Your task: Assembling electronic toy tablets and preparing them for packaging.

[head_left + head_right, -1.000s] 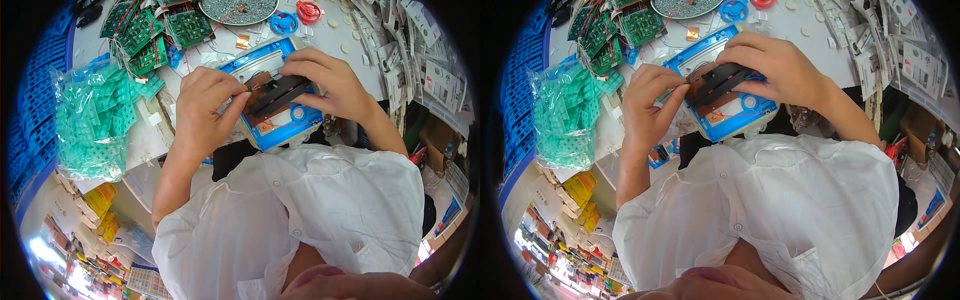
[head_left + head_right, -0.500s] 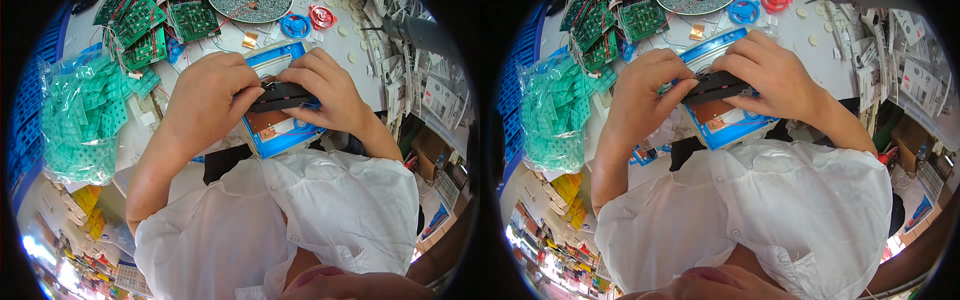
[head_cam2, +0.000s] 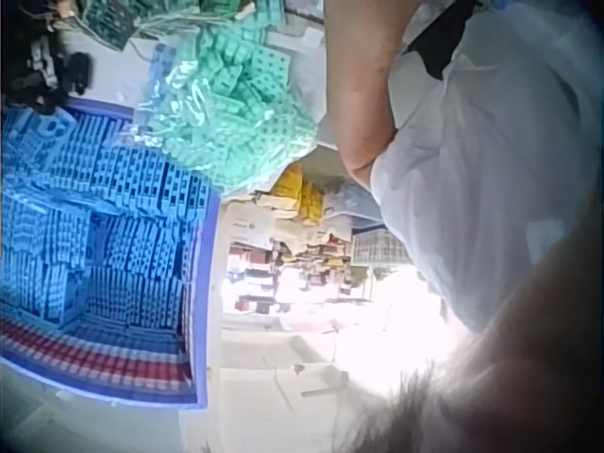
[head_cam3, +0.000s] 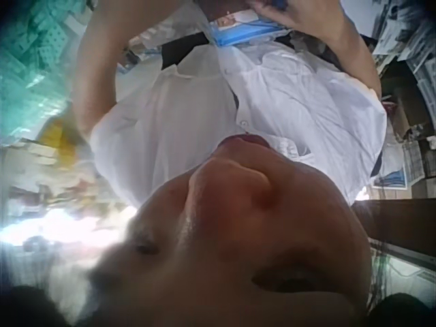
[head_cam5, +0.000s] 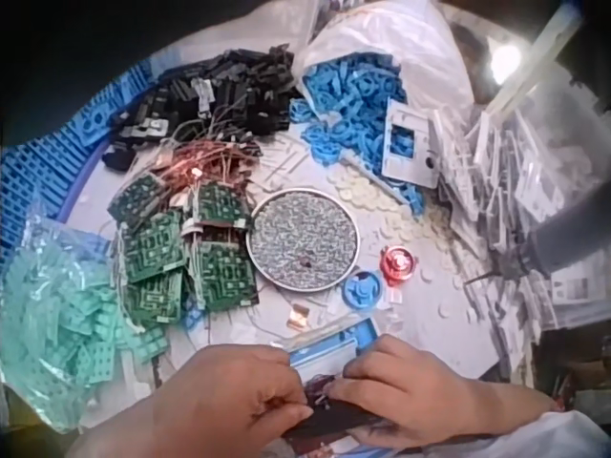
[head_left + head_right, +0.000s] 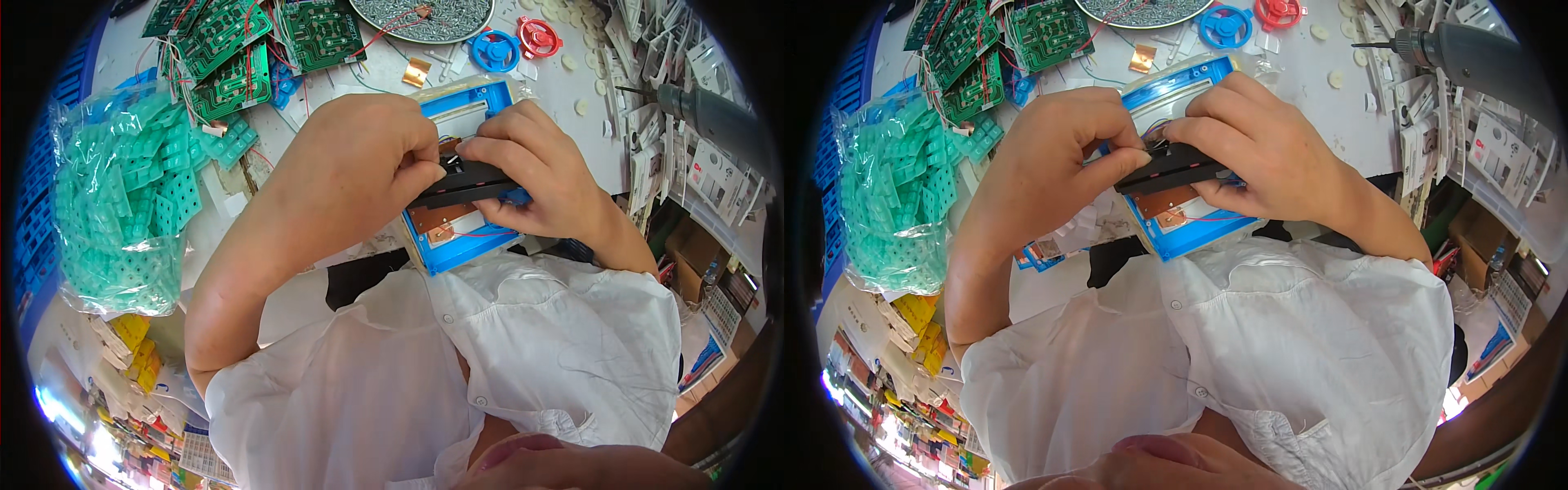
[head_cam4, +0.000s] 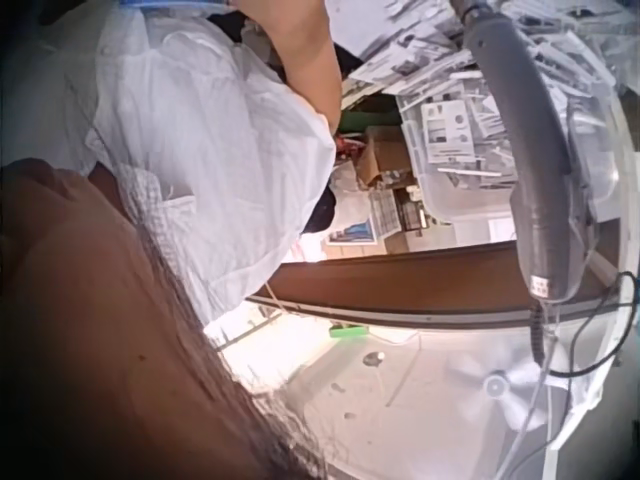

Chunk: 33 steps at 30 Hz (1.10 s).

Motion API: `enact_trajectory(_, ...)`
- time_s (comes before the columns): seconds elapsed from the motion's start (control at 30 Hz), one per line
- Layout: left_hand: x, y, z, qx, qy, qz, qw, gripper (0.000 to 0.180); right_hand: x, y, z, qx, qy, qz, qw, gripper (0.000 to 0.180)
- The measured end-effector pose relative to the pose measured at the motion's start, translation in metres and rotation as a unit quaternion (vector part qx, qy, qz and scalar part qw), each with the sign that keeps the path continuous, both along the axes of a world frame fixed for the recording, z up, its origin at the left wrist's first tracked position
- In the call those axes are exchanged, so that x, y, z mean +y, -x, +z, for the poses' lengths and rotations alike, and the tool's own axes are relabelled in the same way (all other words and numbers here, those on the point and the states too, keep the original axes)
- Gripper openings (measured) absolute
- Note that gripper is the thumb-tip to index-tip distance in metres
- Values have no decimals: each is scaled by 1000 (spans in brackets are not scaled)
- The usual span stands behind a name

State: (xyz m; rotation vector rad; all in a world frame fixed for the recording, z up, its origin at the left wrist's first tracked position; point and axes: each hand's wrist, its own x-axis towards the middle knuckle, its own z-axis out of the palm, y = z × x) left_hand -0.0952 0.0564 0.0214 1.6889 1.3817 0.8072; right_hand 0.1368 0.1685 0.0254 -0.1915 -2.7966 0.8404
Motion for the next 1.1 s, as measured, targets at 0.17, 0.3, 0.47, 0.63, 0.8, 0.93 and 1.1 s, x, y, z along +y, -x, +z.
enact_trajectory(0.17,7,4,-2,-21,14,-29,999,14,2,0,0,-2,27,18,999,52)
enact_trajectory(0.3,8,5,-3,-6,-14,-41,999,13,5,-1,1,-18,29,34,999,51)
enact_trajectory(0.47,1,0,-2,17,-45,-22,999,12,5,0,1,-23,21,39,999,52)
enact_trajectory(0.63,1,-3,0,24,-7,-7,1000,11,5,0,1,-23,11,43,999,52)
enact_trajectory(0.8,1,-5,-3,33,-9,-2,999,11,7,2,5,-45,-2,59,997,50)
enact_trajectory(0.93,2,-8,-3,43,10,-1,999,12,3,4,7,-49,-58,65,995,38)
enact_trajectory(1.1,1,-8,-1,36,23,10,999,14,-11,5,14,-50,-147,47,987,30)
